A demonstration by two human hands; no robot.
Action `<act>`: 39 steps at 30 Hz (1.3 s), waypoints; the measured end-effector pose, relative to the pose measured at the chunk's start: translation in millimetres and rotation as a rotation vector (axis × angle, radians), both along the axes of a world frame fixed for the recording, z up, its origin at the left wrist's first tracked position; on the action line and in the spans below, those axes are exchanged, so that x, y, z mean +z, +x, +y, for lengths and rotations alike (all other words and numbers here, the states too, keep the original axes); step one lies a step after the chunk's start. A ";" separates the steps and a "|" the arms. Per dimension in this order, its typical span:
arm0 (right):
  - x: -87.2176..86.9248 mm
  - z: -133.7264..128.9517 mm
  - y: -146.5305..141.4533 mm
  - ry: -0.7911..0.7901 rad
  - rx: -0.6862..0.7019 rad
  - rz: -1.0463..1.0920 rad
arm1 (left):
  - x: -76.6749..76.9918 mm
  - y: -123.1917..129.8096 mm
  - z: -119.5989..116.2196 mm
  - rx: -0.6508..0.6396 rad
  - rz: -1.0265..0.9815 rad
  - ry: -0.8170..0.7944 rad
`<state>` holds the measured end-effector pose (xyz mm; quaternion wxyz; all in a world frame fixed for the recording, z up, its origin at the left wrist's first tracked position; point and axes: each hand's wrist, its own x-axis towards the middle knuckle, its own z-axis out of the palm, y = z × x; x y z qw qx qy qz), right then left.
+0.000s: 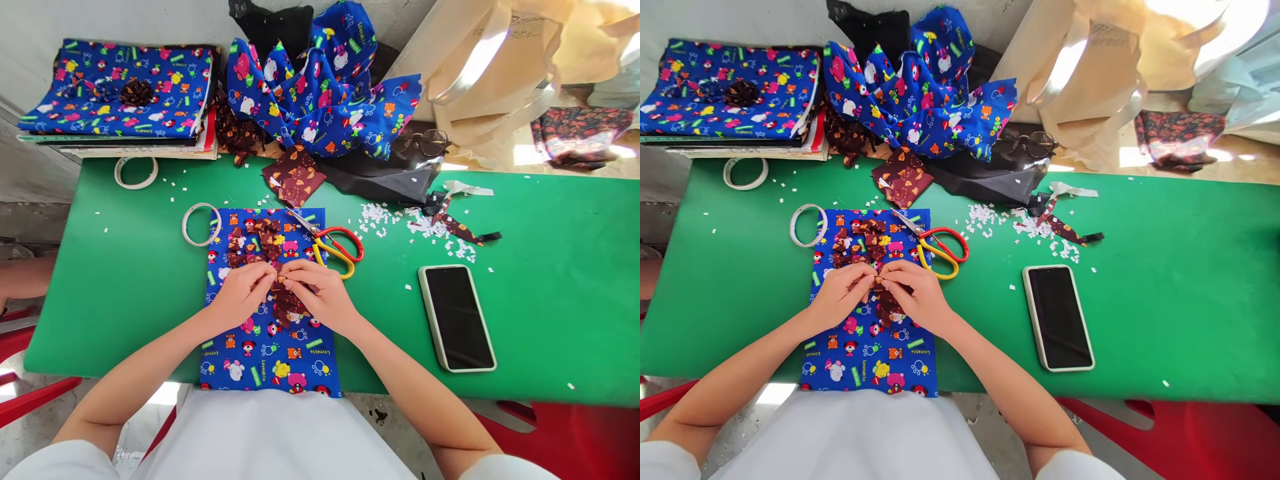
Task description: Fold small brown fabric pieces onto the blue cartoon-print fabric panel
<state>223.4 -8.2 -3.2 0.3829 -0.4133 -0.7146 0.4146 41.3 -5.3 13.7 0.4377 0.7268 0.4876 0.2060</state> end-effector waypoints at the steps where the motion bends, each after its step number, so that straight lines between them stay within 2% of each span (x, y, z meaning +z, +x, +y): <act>1: 0.1 0.2 0.2 -0.001 -0.010 0.002 | 0.4 0.0 -0.5 0.015 -0.025 -0.054; 5: -0.6 1.3 0.5 0.031 -0.061 -0.005 | -2.2 0.5 -2.4 0.068 -0.148 -0.262; 14: -2.4 2.7 -0.9 0.187 -0.088 -0.014 | -7.2 3.5 -0.4 0.224 -0.232 -0.349; 17: -1.5 11.7 9.2 0.249 -0.183 -0.079 | -7.8 3.9 -0.6 0.268 -0.282 -0.365; 19: -3.2 22.2 22.9 0.303 -0.326 -0.155 | -8.7 3.7 -1.3 0.275 -0.313 -0.364; 22: -11.0 39.4 49.5 0.314 -0.601 -0.299 | -10.0 2.6 -2.2 0.242 -0.312 -0.325; 25: -21.6 51.1 72.7 0.234 -0.721 -0.410 | -9.5 1.3 -2.2 0.159 -0.238 -0.248; 28: -29.8 55.1 84.2 0.170 -0.746 -0.510 | -7.5 0.8 -1.6 0.078 -0.156 -0.163; 31: -32.9 54.6 86.3 0.128 -0.740 -0.572 | -5.5 1.3 -1.2 0.061 -0.112 -0.118; 39: -25.9 51.6 84.4 0.092 -0.738 -0.646 | -3.0 0.6 -2.5 0.000 -0.089 -0.041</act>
